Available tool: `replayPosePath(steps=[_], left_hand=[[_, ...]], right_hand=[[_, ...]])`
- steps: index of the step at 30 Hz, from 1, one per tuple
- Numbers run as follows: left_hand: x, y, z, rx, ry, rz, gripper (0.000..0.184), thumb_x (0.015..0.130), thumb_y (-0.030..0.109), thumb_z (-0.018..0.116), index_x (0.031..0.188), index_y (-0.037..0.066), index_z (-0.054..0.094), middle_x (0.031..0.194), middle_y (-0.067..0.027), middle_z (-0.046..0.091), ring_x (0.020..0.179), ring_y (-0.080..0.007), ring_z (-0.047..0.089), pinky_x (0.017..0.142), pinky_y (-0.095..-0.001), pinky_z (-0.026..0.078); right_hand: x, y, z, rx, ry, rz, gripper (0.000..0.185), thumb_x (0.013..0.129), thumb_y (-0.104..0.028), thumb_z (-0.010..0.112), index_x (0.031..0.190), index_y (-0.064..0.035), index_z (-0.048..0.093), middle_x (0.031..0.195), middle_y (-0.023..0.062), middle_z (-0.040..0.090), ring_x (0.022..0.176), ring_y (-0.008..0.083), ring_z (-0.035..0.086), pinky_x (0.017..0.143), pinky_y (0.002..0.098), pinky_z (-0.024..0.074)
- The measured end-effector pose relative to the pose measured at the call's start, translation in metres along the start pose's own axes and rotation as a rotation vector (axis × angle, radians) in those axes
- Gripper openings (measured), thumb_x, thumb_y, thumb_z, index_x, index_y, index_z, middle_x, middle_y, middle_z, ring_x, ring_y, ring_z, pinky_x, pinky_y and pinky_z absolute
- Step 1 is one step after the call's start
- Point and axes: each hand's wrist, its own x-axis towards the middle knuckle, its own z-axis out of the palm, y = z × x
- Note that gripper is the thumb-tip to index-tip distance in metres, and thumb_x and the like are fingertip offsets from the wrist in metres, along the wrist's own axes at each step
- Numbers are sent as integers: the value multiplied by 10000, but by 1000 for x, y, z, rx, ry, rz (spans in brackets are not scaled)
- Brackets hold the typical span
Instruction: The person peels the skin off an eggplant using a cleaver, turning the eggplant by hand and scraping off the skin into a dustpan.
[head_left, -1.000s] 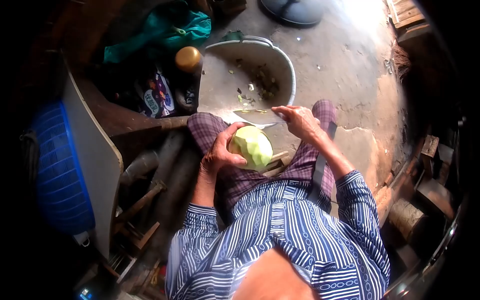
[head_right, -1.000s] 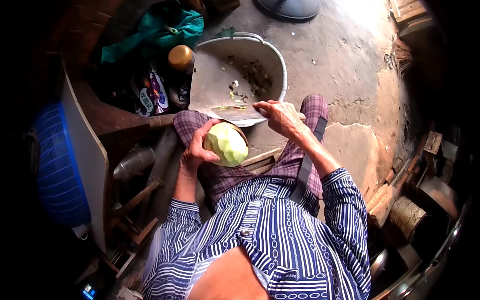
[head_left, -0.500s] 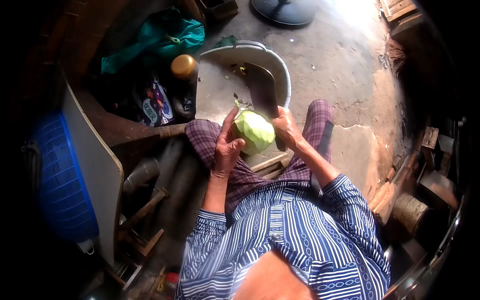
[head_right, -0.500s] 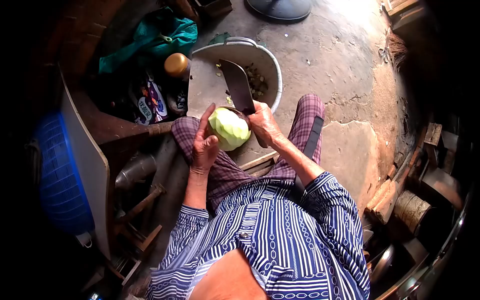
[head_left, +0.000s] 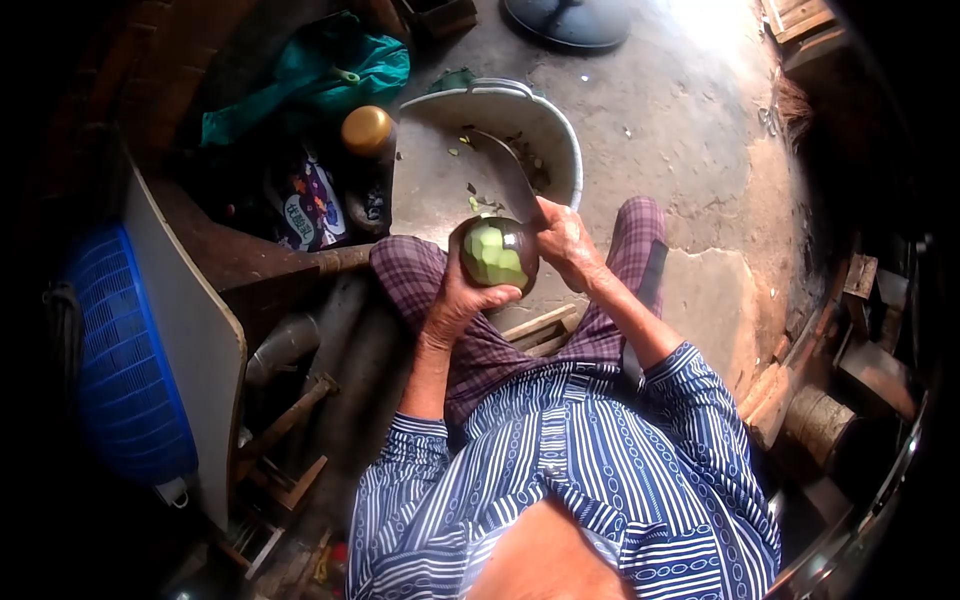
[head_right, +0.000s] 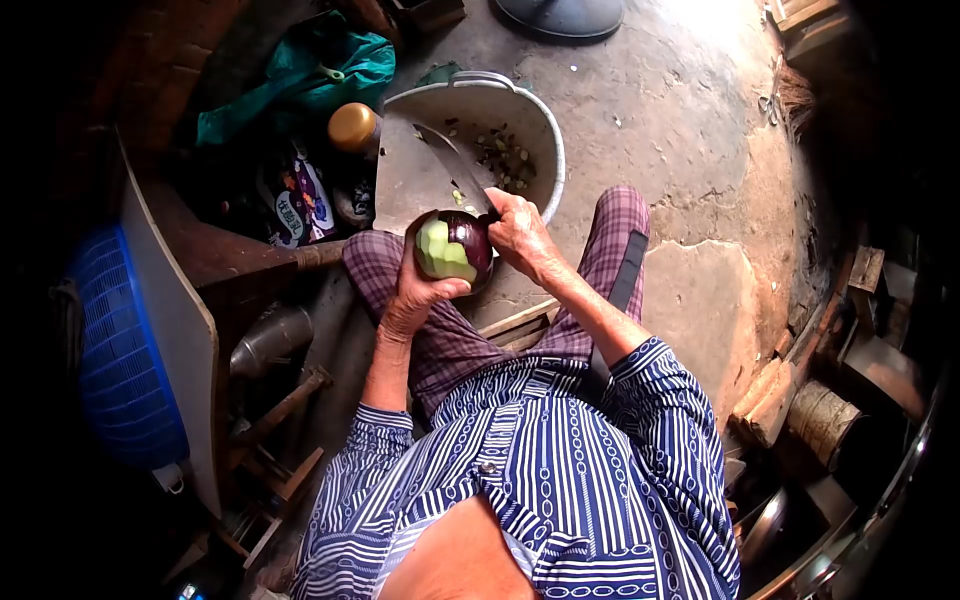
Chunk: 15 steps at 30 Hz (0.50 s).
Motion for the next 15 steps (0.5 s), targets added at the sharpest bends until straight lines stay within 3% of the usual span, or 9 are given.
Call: replayPosePath(steps=[2, 3, 7, 10, 12, 13, 14, 15], left_hand=[[-3, -1, 0, 59, -54, -17, 936, 538, 86, 823, 1321, 66, 311, 1212, -80, 456, 1124, -201, 462, 978, -329, 398], [-1, -2, -1, 88, -35, -4, 879, 549, 90, 809, 1294, 56, 344, 1177, -78, 480, 1089, -194, 481, 960, -325, 409], [-5, -7, 8, -12, 61, 23, 748, 577, 110, 766, 1232, 36, 413, 1116, -76, 517, 1012, -181, 511, 921, -315, 428], [-7, -15, 13, -98, 120, 78, 713, 589, 113, 749, 1221, 34, 429, 1114, -74, 520, 1014, -182, 514, 917, -310, 428], [-6, -14, 15, -217, 131, 60, 698, 588, 111, 741, 1212, 32, 439, 1118, -73, 519, 1016, -180, 516, 916, -310, 427], [-5, -14, 17, -335, 141, 43, 683, 587, 108, 734, 1203, 30, 448, 1123, -73, 518, 1017, -179, 517, 915, -310, 427], [-4, -20, 18, -331, 234, 157, 591, 657, 94, 696, 1190, 14, 454, 1138, -90, 515, 1015, -193, 523, 912, -307, 427], [-1, -39, -1, 184, 277, 356, 552, 718, 97, 667, 1213, 3, 441, 1164, -100, 514, 1041, -206, 520, 926, -308, 421]], right_hand=[[4, 3, 1, 110, -7, -17, 211, 722, -7, 504, 926, 16, 555, 850, 262, 601, 897, 439, 568, 710, 420, 452], [6, 4, -2, -20, -47, -13, 291, 797, -49, 538, 1081, -11, 590, 901, 96, 671, 855, 129, 585, 768, 297, 469], [7, -4, -4, -62, -69, -14, 292, 791, -42, 535, 1077, -10, 588, 880, 91, 667, 854, 125, 577, 774, 299, 466], [6, -3, -4, -103, -81, -37, 307, 773, -22, 530, 1076, -7, 583, 879, 132, 665, 840, 200, 622, 760, 314, 474], [2, 1, -4, -178, 29, -340, 406, 733, 5, 511, 1133, -56, 533, 830, 210, 609, 791, 416, 594, 660, 447, 481], [-4, -5, -5, -177, 24, -348, 406, 733, 5, 511, 1133, -56, 533, 830, 210, 609, 791, 416, 594, 660, 447, 481], [-15, -16, -9, -332, 73, -383, 417, 762, -9, 532, 1175, -66, 517, 879, 192, 612, 766, 382, 609, 650, 417, 497], [-26, -24, -10, -486, 123, -416, 433, 790, -22, 552, 1217, -75, 500, 927, 173, 614, 741, 349, 624, 639, 387, 512]])
